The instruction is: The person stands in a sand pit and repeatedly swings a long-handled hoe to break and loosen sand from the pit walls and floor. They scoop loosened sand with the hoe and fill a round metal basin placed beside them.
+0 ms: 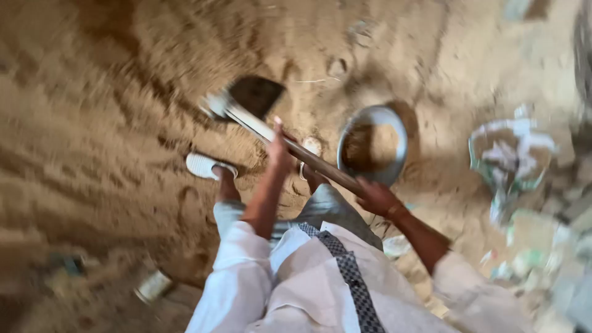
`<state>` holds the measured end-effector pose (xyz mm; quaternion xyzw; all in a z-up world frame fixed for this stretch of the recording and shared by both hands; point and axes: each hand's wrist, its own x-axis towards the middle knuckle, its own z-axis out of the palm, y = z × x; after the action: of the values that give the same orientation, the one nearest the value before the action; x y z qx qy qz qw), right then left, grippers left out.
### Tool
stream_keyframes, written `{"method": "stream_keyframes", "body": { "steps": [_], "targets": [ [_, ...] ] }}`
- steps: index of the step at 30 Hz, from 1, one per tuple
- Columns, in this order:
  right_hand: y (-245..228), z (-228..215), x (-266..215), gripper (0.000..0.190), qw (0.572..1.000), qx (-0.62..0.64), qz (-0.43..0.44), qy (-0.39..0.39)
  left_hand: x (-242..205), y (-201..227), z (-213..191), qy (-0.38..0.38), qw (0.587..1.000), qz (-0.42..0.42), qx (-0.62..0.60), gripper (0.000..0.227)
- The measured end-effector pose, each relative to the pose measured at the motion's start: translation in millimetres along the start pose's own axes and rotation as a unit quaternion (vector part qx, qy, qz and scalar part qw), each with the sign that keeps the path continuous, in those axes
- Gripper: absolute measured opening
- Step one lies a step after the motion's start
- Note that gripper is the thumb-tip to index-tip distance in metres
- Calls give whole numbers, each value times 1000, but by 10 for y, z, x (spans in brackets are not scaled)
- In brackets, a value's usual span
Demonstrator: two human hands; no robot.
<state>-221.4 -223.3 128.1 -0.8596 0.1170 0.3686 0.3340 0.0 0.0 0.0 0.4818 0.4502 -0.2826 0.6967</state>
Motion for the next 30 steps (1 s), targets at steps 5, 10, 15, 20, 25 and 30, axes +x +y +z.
{"method": "stream_keyframes", "body": {
  "steps": [5, 10, 15, 20, 25, 30],
  "targets": [
    [-1250, -320, 809, 53, 995, -10, -97, 6, -311, 1631, -303, 29, 978, 180, -105, 45],
    [-2447, -618, 1368, 55, 990, 17, -141, 17, -693, 2816, -499, 73, 952, 292, -61, 42],
    [-3245, -514, 1835, 38, 958, 46, -261, 108, -539, 3157, -693, 16, 944, 329, -12, 44],
    [-3170, 354, 2510, 37, 973, 53, -197, 106, 178, 2176, -1374, -65, 957, 250, 131, 39],
    [-1633, 1874, 2942, 50, 990, -7, -113, 87, 476, -305, -3205, -74, 983, 8, 168, 64],
    [-856, 2510, 2452, 36, 991, 28, 118, -51, 955, -880, -4221, -246, 793, 251, 498, 31]
  ]
}}
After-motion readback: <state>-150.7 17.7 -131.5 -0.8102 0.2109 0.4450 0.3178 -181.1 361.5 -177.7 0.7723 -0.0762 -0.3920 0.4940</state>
